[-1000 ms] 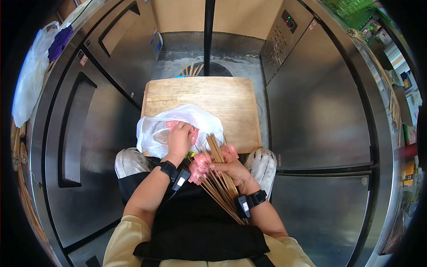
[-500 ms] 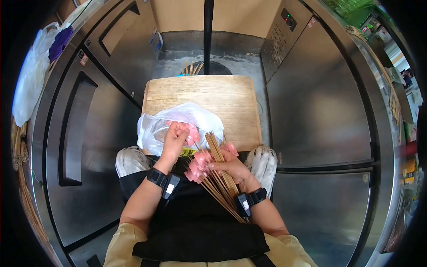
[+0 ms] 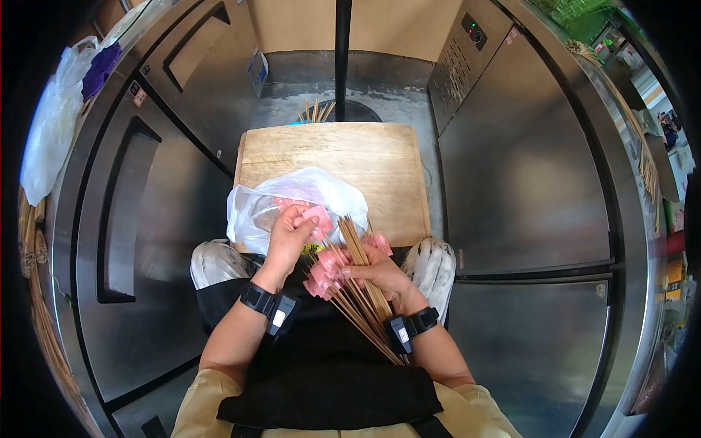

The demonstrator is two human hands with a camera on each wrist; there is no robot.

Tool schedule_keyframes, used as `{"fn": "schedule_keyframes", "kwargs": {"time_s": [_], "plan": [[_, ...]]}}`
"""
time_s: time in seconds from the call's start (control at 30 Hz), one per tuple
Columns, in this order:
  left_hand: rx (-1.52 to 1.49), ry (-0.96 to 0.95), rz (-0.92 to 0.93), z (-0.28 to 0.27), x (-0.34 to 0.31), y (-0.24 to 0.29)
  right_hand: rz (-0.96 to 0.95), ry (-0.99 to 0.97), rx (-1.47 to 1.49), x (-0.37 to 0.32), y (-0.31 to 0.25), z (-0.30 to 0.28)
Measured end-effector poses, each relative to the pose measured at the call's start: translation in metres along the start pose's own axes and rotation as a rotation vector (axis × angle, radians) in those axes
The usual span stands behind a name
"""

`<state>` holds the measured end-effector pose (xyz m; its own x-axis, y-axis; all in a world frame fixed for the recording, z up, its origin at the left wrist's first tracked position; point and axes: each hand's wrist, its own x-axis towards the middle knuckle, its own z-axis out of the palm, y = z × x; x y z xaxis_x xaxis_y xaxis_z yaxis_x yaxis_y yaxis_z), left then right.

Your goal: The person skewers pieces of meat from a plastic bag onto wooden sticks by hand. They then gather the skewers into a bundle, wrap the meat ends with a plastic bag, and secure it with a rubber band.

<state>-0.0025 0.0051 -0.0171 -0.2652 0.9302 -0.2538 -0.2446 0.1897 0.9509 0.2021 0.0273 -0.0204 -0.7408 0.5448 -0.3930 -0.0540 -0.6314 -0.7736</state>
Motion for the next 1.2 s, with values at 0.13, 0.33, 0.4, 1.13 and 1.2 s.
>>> {"fn": "schedule_keyframes", "kwargs": {"time_s": [0.13, 0.33, 0.4, 1.13, 1.2], "plan": [[0.01, 0.001, -0.035, 0.006, -0.011, 0.001, 0.006, 0.009, -0.012, 0.003, 0.006, -0.004], [-0.012, 0.108, -0.026, 0.006, -0.009, -0.016, -0.011, 0.038, -0.046, 0.001, 0.004, -0.001], [-0.102, 0.102, -0.179, 0.008, -0.013, -0.011, -0.023, 0.042, -0.043, -0.002, 0.001, 0.002], [0.234, -0.059, -0.201, 0.005, -0.024, -0.063, -0.003, 0.004, 0.162, -0.002, -0.001, -0.001], [0.418, -0.027, -0.078, -0.005, -0.015, -0.062, 0.049, 0.062, 0.152, 0.005, 0.007, -0.009]]}}
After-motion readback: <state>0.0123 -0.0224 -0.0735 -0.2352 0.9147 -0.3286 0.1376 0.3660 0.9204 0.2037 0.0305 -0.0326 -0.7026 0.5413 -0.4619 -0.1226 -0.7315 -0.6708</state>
